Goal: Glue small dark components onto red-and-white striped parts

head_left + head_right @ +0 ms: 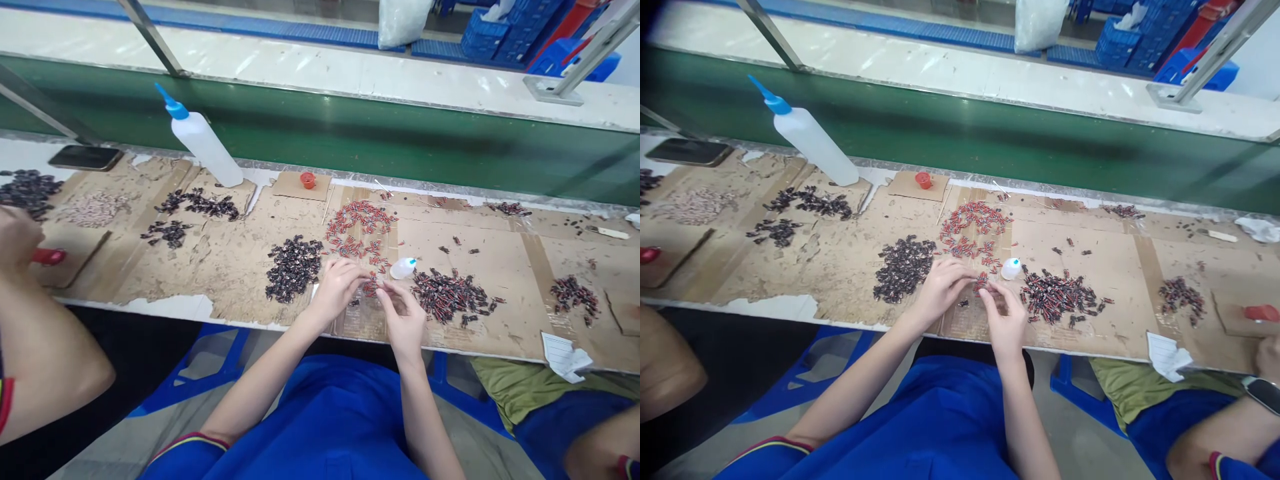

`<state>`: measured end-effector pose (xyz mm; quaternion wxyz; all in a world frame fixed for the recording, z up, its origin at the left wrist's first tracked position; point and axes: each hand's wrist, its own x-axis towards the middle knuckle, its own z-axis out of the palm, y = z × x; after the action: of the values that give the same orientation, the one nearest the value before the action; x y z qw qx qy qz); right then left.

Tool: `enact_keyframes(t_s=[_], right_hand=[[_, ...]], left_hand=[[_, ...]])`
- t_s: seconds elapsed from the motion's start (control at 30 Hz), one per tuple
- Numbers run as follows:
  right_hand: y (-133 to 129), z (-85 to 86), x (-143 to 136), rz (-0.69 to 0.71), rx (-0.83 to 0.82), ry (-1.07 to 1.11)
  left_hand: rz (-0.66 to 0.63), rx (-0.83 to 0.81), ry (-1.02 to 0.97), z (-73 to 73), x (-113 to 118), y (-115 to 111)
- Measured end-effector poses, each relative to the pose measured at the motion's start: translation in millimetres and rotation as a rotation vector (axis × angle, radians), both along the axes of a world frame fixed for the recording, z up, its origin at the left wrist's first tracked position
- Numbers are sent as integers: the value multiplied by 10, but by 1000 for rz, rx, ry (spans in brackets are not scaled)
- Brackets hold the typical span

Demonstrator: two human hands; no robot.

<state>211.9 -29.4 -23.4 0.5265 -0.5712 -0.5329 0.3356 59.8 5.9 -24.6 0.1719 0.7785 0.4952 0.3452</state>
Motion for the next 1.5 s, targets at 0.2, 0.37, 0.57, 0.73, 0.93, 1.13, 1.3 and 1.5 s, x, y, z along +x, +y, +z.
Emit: enact_keyframes(t_s=[0.2, 0.37, 0.57, 0.73, 0.93, 1.13, 1.3, 1.5], right_hand=[[-3, -12, -111, 82, -199, 336], [-70, -87, -84, 51, -253, 267], [-226, -82, -95, 85, -270, 101], [-244, -34, -137, 97, -321, 144], [-245, 7, -161, 99, -325, 268], [-316, 3, -200, 60, -230, 157], [-359, -23, -215, 52, -98, 36], [-353, 35, -220, 23, 13, -65]], left_hand=[[-30, 160, -88, 81, -62, -216], [43, -8, 3, -8, -118, -441], [157, -89, -23, -183, -87, -566], [158, -100, -116, -93, -63, -546], [123, -216, -237, 54, -67, -586], [121, -330, -436, 102, -60, -595], [131, -422, -607, 172, -41, -606], [161, -435, -677, 221, 1, -607]])
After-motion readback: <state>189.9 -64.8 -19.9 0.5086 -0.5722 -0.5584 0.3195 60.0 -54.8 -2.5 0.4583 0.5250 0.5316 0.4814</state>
